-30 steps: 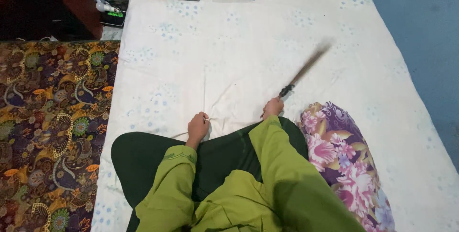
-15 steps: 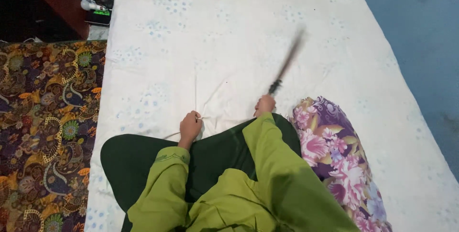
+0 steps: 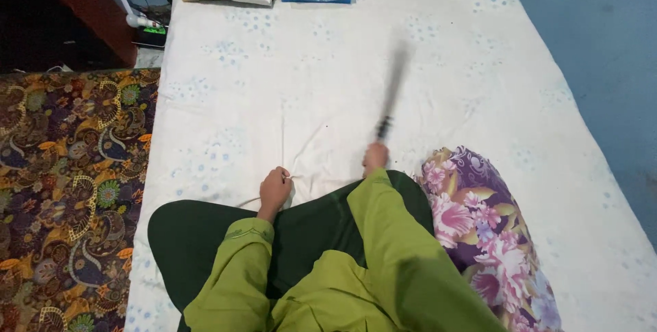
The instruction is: Cleaning a mattress using a stick broom to whisk away dust and debris.
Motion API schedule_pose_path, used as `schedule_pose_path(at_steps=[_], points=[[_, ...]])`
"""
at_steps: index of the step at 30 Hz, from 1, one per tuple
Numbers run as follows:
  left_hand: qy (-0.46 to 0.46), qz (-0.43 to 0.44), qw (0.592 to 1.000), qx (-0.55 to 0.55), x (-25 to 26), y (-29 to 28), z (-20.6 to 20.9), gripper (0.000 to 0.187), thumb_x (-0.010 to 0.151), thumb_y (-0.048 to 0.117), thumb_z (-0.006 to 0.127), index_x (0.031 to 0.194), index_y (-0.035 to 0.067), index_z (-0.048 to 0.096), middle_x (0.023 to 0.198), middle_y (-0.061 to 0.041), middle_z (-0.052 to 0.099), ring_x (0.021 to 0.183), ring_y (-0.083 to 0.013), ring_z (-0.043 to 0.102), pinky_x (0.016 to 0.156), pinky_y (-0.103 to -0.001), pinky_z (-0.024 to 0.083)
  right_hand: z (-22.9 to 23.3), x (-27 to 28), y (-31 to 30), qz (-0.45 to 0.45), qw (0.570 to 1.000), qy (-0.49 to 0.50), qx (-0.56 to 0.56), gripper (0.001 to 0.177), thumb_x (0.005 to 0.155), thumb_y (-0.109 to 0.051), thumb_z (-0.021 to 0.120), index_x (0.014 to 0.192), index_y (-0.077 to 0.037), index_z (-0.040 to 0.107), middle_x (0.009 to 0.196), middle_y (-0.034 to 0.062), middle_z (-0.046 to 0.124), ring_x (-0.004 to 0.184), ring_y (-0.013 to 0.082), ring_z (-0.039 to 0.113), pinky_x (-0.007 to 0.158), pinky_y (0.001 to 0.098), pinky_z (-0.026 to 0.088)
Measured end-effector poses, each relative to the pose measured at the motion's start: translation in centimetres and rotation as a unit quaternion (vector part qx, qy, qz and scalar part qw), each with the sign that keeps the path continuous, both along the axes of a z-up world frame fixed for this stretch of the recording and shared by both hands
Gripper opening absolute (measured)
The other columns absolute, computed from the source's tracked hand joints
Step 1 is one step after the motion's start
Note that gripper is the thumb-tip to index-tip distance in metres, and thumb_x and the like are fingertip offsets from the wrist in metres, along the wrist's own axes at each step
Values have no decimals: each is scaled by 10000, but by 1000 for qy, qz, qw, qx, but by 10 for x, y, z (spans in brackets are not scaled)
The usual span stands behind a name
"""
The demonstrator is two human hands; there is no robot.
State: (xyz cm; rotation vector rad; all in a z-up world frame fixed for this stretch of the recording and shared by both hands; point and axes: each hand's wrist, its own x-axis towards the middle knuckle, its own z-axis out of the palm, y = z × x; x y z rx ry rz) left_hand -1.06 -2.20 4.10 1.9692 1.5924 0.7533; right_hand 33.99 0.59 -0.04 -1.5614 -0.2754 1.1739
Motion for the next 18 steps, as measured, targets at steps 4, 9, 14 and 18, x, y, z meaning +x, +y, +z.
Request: schedule_pose_path(at_steps=[4, 9, 14, 18], points=[[18, 7, 1000, -3, 2, -2, 2, 147, 862, 213, 637, 988, 140, 636, 938, -107, 661, 901, -333, 649, 784, -494, 488, 19, 1, -6, -68, 996, 39, 32, 153, 1008, -235, 435, 1008, -122, 537, 700, 8, 531, 507, 142, 512, 406, 300, 380], [-1, 16, 1000, -24, 4, -3, 7, 155, 872, 241, 637, 992, 143, 632, 931, -97, 663, 893, -322, 655, 783, -472, 506, 53, -24, -18, -13, 988, -70, 136, 233, 865, -5, 514, 1061, -68, 624, 715, -14, 521, 502, 118, 443, 396, 302, 316], [16, 12, 1000, -8, 3, -2, 7, 139, 863, 212, 643, 980, 137, 639, 909, -100, 657, 882, -325, 653, 780, -475, 502, 54, -26, -18, 140, 986, 78, -36, 165, 1004, -121, 493, 1030, -193, 639, 655, -30, 458, 464, 81, 330, 392, 272, 251], [0, 21, 999, -28, 3, 2, 3, 136, 864, 209, 635, 979, 137, 643, 923, -102, 654, 880, -332, 650, 780, -471, 509, 34, -8, -10, -37, 999, 22, -2, 274, 1060, -242, 501, 885, -45, 577, 610, 6, 460, 433, 132, 357, 376, 319, 254]])
